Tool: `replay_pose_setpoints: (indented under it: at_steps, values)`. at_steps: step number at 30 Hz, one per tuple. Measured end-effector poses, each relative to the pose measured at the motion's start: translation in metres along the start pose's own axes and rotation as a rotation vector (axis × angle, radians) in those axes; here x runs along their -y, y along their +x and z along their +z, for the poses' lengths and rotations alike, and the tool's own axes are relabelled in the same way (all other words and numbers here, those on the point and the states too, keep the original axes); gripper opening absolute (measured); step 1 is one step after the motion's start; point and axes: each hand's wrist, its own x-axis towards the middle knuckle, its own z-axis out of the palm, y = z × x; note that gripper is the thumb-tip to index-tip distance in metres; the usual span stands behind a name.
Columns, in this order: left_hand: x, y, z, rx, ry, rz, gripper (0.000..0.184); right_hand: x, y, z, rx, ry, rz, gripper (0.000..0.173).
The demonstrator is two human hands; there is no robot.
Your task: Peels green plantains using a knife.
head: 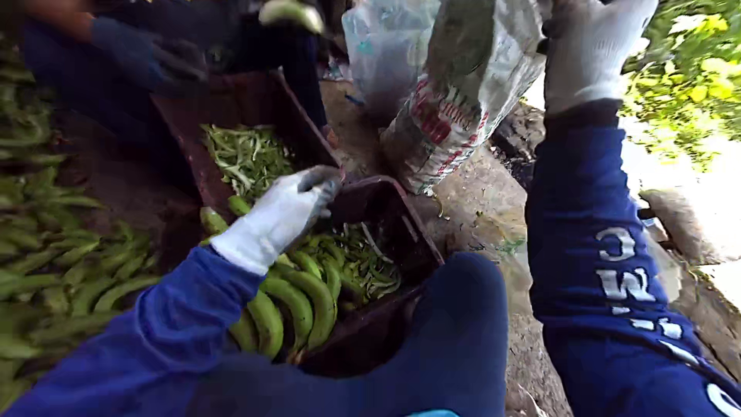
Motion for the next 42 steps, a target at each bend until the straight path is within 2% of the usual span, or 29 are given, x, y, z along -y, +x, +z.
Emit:
replay_pose_setpoints:
  at_steps: [2,4,7,10,14,16,19,22,25,28,30,31,33,34,35,37,39,42]
  values:
    - [0.006,0.003,0.0,-0.04,0.042,-0.057,0.042,-0.02,-0.084,0.044,0.133,0.135,0.127,0.056]
    - [0.01,0.004,0.0,-0.042,0.076,-0.076,0.04,-0.042,-0.17,0.087,0.322,0.059,0.352,0.052]
    - [0.011,0.002,-0.005,-0.03,0.155,-0.057,0.037,-0.097,-0.276,0.15,0.726,-0.098,0.728,0.044]
    - [0.008,0.001,-0.006,-0.01,0.229,-0.037,0.038,-0.129,-0.344,0.184,1.176,-0.387,0.817,0.041]
    - [0.01,0.003,-0.007,0.013,0.363,0.019,0.037,-0.157,-0.411,0.204,1.455,-0.576,0.851,0.048]
    - [0.015,0.004,-0.007,0.029,0.402,0.048,0.037,-0.163,-0.424,0.211,1.423,-0.573,0.876,0.046]
    - [0.017,0.006,-0.005,0.042,0.441,0.06,0.037,-0.164,-0.414,0.209,1.294,-0.494,0.922,0.042]
    - [0.017,0.008,-0.006,0.035,0.402,0.011,0.038,-0.151,-0.364,0.198,1.053,-0.286,0.942,0.035]
    - [0.022,0.013,-0.004,-0.03,0.056,-0.185,0.048,-0.111,-0.3,0.174,0.891,-0.025,0.884,0.023]
    - [0.027,0.019,0.001,-0.055,-0.387,-0.37,0.072,-0.058,-0.251,0.137,0.873,0.114,0.535,0.02]
    - [0.033,0.02,0.006,0.059,-0.554,-0.361,0.082,-0.016,-0.231,0.098,0.969,0.182,0.245,0.021]
    - [0.035,0.02,0.011,0.097,-0.619,-0.331,0.081,0.0,-0.225,0.079,1.028,0.211,0.123,0.023]
    - [0.031,0.017,0.023,0.06,-0.743,-0.304,0.06,0.014,-0.224,0.049,1.092,0.273,-0.009,0.026]
    - [0.025,0.012,0.029,-0.006,-0.8,-0.277,0.045,0.011,-0.228,0.04,1.08,0.316,-0.002,0.027]
    - [0.019,0.008,0.032,-0.049,-0.819,-0.236,0.038,0.003,-0.233,0.035,1.037,0.366,0.062,0.03]
    - [0.01,0.005,0.034,-0.105,-0.726,-0.119,0.038,-0.024,-0.249,0.038,0.859,0.388,0.316,0.045]
    - [0.007,0.009,0.029,-0.202,-0.47,0.013,0.051,-0.046,-0.259,0.051,0.666,0.262,0.498,0.046]
    - [0.006,0.007,0.025,-0.318,-0.015,0.175,0.062,-0.035,-0.268,0.052,0.587,0.215,0.444,0.039]
